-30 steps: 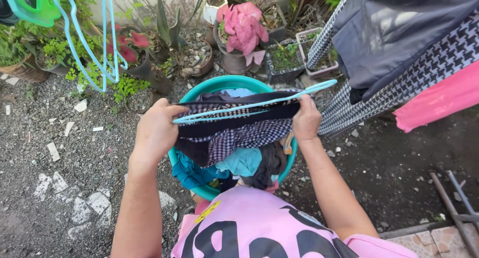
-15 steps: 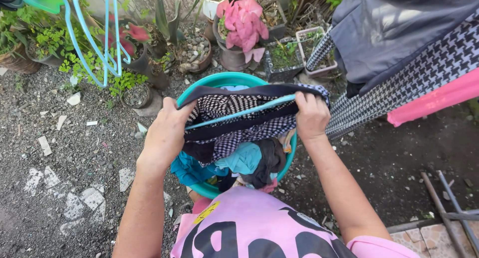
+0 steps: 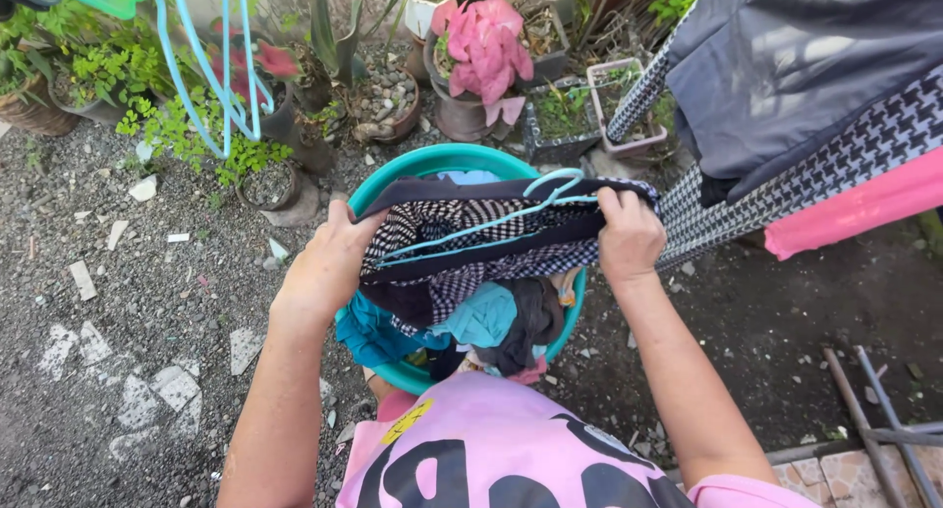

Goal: Hang wet clothes on plastic hangers and place them on a clothesline outdoors.

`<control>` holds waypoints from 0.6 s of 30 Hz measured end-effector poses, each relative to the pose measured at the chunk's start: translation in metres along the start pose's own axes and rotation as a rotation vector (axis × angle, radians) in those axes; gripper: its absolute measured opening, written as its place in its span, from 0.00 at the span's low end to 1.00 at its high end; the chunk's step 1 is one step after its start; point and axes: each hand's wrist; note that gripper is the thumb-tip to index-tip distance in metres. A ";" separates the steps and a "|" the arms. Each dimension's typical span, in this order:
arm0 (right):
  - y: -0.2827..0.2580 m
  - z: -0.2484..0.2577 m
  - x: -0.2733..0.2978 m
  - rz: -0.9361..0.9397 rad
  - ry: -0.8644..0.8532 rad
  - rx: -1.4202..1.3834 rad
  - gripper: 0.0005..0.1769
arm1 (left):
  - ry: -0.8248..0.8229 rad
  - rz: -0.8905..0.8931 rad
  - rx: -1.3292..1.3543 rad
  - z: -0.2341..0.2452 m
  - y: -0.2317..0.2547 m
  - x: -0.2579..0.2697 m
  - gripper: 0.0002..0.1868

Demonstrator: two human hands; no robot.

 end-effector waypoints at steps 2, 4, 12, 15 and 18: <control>-0.005 0.002 -0.002 -0.006 0.034 0.020 0.13 | -0.020 -0.009 0.016 0.000 0.000 0.002 0.36; 0.004 -0.008 0.001 -0.097 0.027 0.009 0.14 | -0.017 -0.044 0.012 0.009 0.008 0.004 0.36; -0.001 -0.006 0.005 -0.006 -0.009 -0.021 0.15 | -0.050 0.019 -0.042 -0.001 -0.004 -0.003 0.35; -0.010 -0.006 0.002 0.006 0.010 -0.053 0.15 | -0.029 0.010 -0.001 0.000 -0.003 0.000 0.35; -0.017 -0.008 -0.001 0.052 -0.039 -0.027 0.15 | -0.025 -0.046 0.016 0.006 0.002 0.000 0.33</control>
Point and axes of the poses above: each hand's wrist, its own x-axis away from the middle knuckle, its own z-axis out of the back of the hand, y = z × x, and after that the axes turned 1 degree about -y, right-handed
